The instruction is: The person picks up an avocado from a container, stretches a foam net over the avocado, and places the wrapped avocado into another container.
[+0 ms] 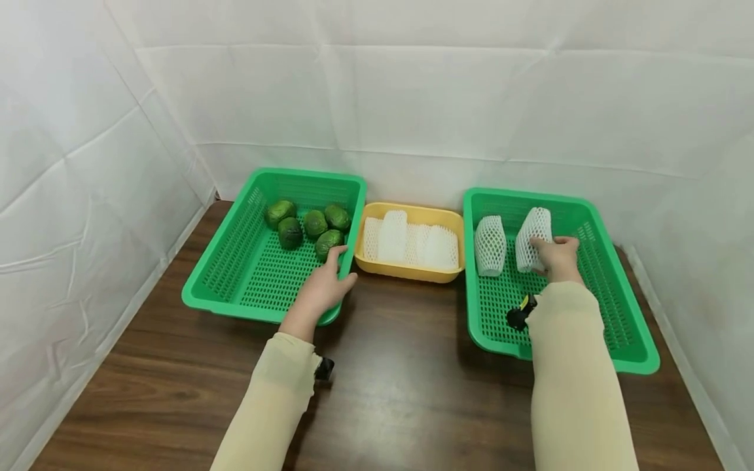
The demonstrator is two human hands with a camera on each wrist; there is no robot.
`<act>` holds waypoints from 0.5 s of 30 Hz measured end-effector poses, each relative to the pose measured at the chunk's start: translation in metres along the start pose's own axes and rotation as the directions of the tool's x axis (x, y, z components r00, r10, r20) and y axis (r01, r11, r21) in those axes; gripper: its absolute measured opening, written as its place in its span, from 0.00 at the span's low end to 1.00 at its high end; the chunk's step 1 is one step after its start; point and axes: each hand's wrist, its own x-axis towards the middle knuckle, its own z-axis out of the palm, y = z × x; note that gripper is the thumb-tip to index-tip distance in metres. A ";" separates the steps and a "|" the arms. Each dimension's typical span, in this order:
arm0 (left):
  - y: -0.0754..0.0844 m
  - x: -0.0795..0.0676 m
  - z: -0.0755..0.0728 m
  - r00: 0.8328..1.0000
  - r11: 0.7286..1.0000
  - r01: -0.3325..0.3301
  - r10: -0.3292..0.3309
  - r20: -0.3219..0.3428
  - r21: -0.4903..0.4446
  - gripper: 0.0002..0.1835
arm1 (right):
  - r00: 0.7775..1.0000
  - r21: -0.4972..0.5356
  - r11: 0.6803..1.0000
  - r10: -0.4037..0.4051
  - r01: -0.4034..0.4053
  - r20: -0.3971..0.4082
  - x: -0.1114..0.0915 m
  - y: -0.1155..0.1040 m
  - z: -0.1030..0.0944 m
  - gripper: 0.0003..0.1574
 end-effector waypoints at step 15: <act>0.005 -0.003 0.003 1.000 1.000 -0.011 0.011 0.014 0.016 0.32 | 0.997 -0.216 0.976 -0.019 0.035 0.074 0.013 0.026 0.002 0.53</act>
